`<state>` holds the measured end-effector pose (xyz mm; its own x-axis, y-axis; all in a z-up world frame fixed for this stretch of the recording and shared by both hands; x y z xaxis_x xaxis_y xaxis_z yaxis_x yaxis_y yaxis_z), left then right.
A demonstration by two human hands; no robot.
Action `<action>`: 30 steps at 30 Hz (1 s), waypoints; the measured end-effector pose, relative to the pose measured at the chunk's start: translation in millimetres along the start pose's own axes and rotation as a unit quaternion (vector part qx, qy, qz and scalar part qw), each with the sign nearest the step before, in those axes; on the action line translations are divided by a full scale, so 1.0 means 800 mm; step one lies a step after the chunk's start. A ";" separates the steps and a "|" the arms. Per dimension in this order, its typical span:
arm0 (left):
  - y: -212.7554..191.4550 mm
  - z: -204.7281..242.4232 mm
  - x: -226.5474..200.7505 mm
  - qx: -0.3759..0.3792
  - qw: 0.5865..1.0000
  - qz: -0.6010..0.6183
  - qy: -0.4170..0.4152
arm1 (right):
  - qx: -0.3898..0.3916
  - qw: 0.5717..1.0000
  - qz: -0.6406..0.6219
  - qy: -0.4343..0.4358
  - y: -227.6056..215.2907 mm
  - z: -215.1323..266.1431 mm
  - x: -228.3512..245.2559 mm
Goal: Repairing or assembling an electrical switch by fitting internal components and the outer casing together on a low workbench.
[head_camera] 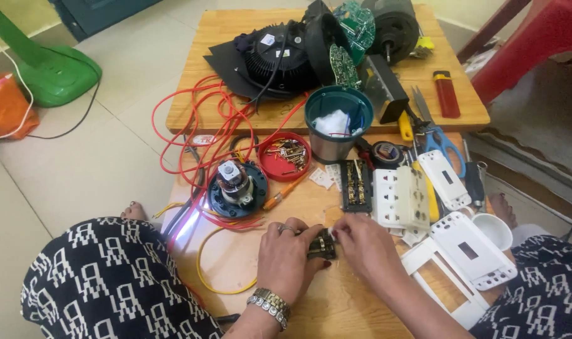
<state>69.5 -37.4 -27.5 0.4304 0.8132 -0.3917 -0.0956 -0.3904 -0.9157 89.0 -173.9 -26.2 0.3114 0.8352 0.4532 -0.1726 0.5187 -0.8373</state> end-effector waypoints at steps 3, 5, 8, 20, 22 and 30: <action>0.000 0.000 0.000 0.012 1.000 0.012 -0.006 | 0.021 0.999 -0.031 0.032 -0.013 0.010 0.015; 0.000 0.000 0.000 0.010 1.000 0.009 -0.005 | 0.025 0.998 -0.034 0.043 -0.006 0.012 0.013; -0.002 0.000 -0.002 0.020 1.000 0.006 -0.009 | 0.031 0.997 -0.037 0.058 -0.009 0.019 0.015; -0.005 0.000 -0.003 0.029 0.999 0.018 -0.010 | 0.047 0.999 -0.012 0.012 -0.012 0.005 0.028; -0.002 0.001 -0.001 0.017 1.000 0.021 -0.005 | 0.042 0.999 -0.014 0.006 -0.009 0.005 0.025; -0.007 0.000 -0.005 0.016 1.000 0.023 -0.011 | 0.016 1.000 -0.010 -0.004 -0.010 0.006 0.026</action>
<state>68.5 -38.4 -20.8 0.4054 0.8036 -0.4357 -0.1439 -0.4146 -0.8985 92.7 -159.7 -9.0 0.3085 0.8257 0.4722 -0.1970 0.5411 -0.8175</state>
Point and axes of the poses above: each hand's wrist, its own z-axis away from the middle knuckle, its own y-axis out of the palm, x = y × z, the point moved 8 cm from there along -z, towards the middle knuckle, and after that the axes turned 15 degrees about y, right-handed, at the moved point
